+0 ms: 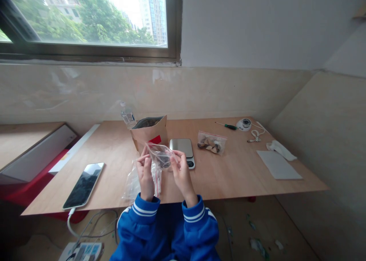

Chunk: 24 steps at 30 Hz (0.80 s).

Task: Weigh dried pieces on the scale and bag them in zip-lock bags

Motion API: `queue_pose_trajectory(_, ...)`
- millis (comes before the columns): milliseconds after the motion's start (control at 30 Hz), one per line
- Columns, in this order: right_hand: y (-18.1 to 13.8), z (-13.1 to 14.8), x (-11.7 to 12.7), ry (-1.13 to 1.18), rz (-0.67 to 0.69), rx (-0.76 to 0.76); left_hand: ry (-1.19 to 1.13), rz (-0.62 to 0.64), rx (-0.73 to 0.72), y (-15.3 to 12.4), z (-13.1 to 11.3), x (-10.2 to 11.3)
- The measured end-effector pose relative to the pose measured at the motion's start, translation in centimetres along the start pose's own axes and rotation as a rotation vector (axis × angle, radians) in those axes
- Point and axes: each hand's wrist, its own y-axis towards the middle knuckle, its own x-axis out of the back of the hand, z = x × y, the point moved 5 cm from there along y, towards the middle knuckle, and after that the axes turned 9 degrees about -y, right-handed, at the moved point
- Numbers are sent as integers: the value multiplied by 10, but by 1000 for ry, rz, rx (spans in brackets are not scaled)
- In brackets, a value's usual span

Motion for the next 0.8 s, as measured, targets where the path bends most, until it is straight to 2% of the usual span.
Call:
queue_pose_trajectory(100,0,3,12,-74,-70,3,59,-12,83,12,11,13)
queue_pose_trajectory(200,-2,4,19,-113,-155,7,54,105,158,20,19,17)
queue_pose_trajectory(267,-3,2,23,-120,-228,-10,92,142,147,21,17,17)
queue_pose_trajectory(400,-8,-4,30,-154,-395,-58,188,43,59,13,11,17)
queue_pose_trajectory(500,-13,-6,36,-195,-469,-41,209,-3,16,7,11,13)
queue_pose_trajectory(667,-13,-10,47,-128,-414,-83,188,47,46,6,18,5)
queue_pose_trajectory(800,-9,-21,49,27,-298,-140,125,3,69,8,22,7)
